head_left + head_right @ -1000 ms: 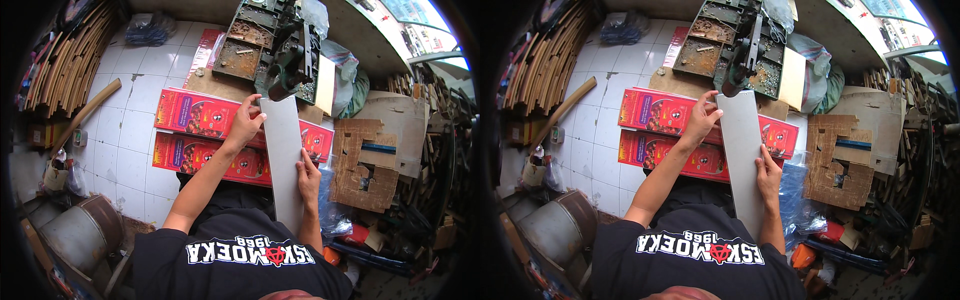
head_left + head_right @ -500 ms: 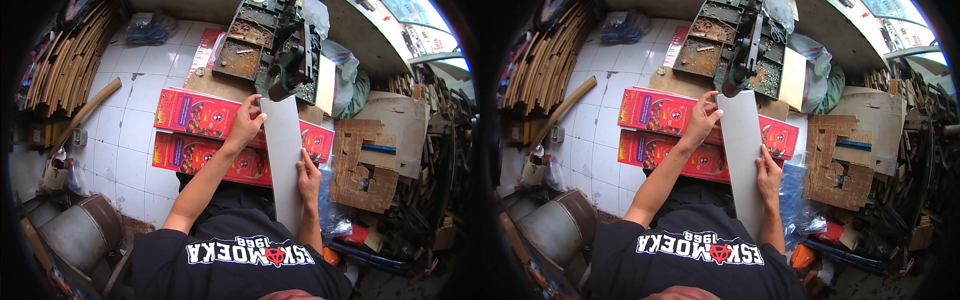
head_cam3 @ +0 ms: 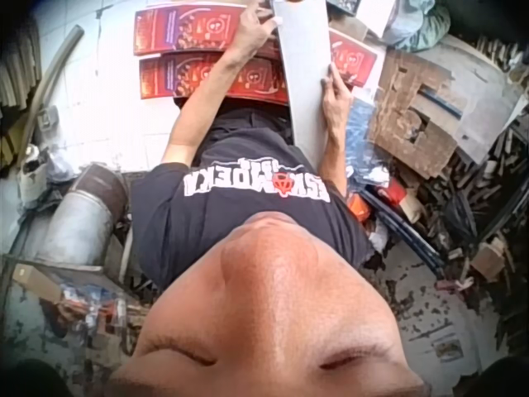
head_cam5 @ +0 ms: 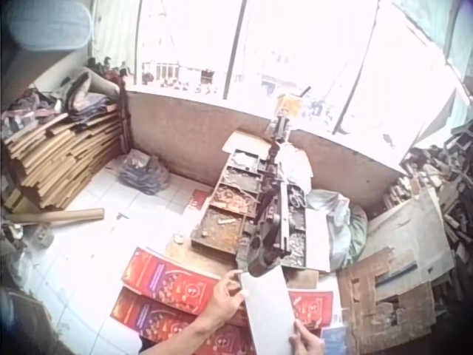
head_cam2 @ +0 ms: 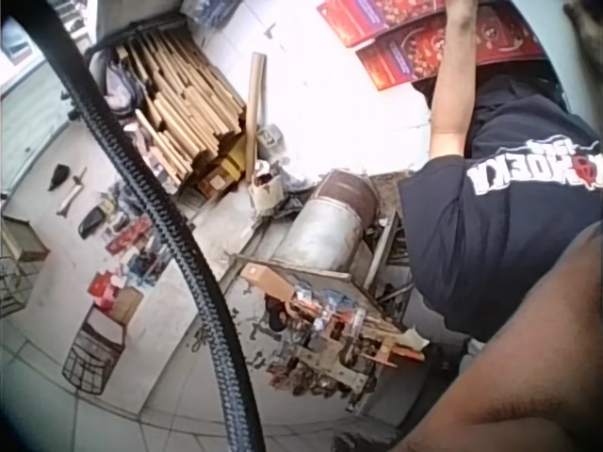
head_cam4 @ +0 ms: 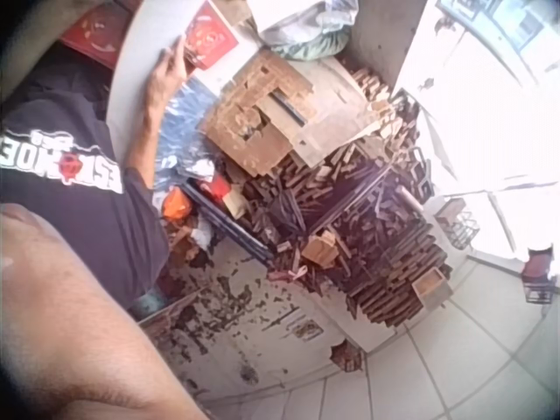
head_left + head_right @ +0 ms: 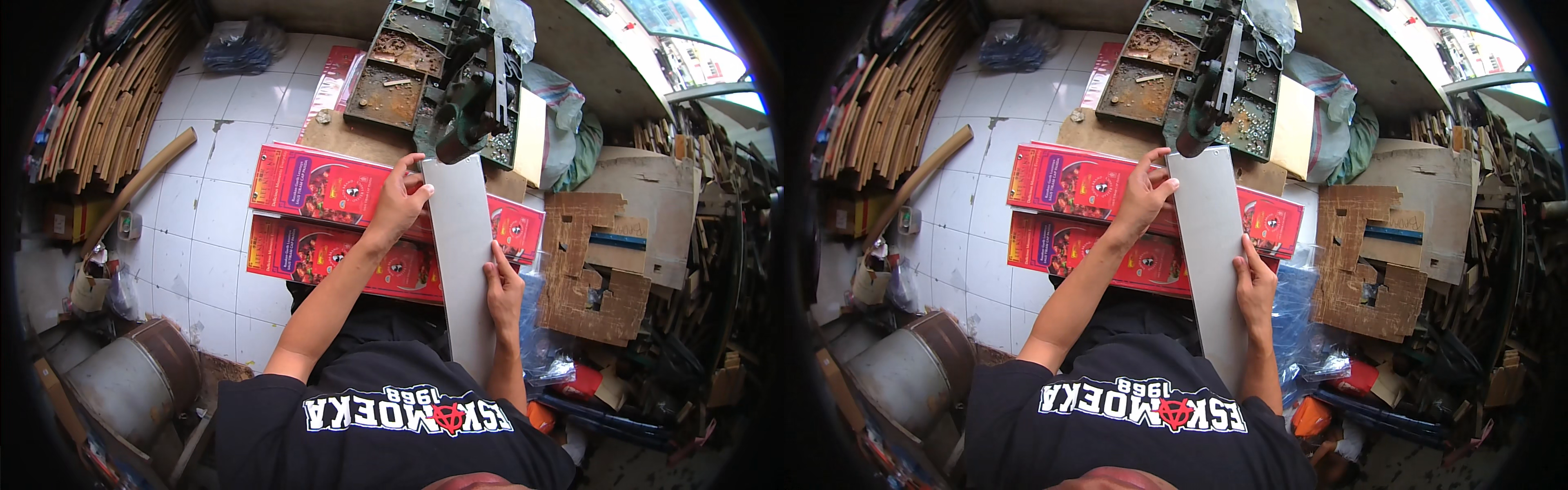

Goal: The person inserts a white rectangular sheet and small components into a red decorative sleeve by hand, then stacks the completed items on a workspace.

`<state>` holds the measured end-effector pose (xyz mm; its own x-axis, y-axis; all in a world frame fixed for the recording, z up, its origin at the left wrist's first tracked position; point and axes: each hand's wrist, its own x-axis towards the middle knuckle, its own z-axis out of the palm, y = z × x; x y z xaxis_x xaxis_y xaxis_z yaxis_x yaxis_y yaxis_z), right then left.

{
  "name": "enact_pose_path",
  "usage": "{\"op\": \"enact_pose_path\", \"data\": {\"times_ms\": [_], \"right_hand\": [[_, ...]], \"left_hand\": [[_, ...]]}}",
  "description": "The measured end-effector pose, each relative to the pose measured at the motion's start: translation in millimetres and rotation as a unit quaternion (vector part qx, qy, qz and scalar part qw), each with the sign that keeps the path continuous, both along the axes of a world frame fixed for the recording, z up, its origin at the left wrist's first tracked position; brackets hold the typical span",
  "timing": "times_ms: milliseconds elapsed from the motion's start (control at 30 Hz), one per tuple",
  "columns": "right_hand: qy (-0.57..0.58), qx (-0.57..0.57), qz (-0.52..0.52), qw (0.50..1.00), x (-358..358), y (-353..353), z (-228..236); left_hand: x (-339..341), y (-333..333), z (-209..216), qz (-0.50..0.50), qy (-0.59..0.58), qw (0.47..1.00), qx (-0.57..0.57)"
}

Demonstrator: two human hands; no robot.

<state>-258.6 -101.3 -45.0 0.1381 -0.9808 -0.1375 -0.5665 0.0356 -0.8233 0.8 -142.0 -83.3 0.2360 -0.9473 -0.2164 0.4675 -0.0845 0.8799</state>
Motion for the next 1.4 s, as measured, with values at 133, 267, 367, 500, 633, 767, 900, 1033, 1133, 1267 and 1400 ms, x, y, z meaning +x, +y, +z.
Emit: {"op": "enact_pose_path", "data": {"times_ms": [133,267,367,500,633,767,900,1033,1133,1267,1400], "right_hand": [[-0.003,-0.003,0.002,1.0,-2,-1,-2],[0.001,-0.008,0.006,1.0,0,-1,-1],[0.007,-0.004,0.006,1.0,1,-1,0],[-0.005,-0.015,0.005,1.0,0,-1,-2],[-0.005,-0.006,0.007,1.0,1,-1,0],[-0.004,-0.008,0.01,1.0,0,-2,-2],[-0.004,-0.016,0.009,1.0,-2,-2,-4],[0.0,-0.012,0.014,1.0,-1,0,0],[0.006,-0.011,0.015,1.0,0,-1,0],[0.01,-0.008,0.009,1.0,3,-1,6],[0.013,-0.016,0.013,1.0,3,-2,6]], "left_hand": [[0,0,3,-0.004,-0.007,1.0,0.007],[0,1,2,0.003,-0.01,1.0,0.003],[0,1,1,0.005,-0.016,1.0,0.006],[0,1,3,0.003,-0.009,1.0,0.006],[-1,0,1,0.005,-0.011,1.0,0.006],[0,1,0,0.005,-0.01,1.0,0.009],[0,0,-2,0.001,-0.016,1.0,0.01],[-1,3,1,0.007,-0.018,1.0,0.012],[0,3,5,0.004,-0.018,1.0,0.015],[2,3,3,-0.008,-0.017,1.0,0.016],[1,2,1,-0.007,-0.002,1.0,0.006]]}}
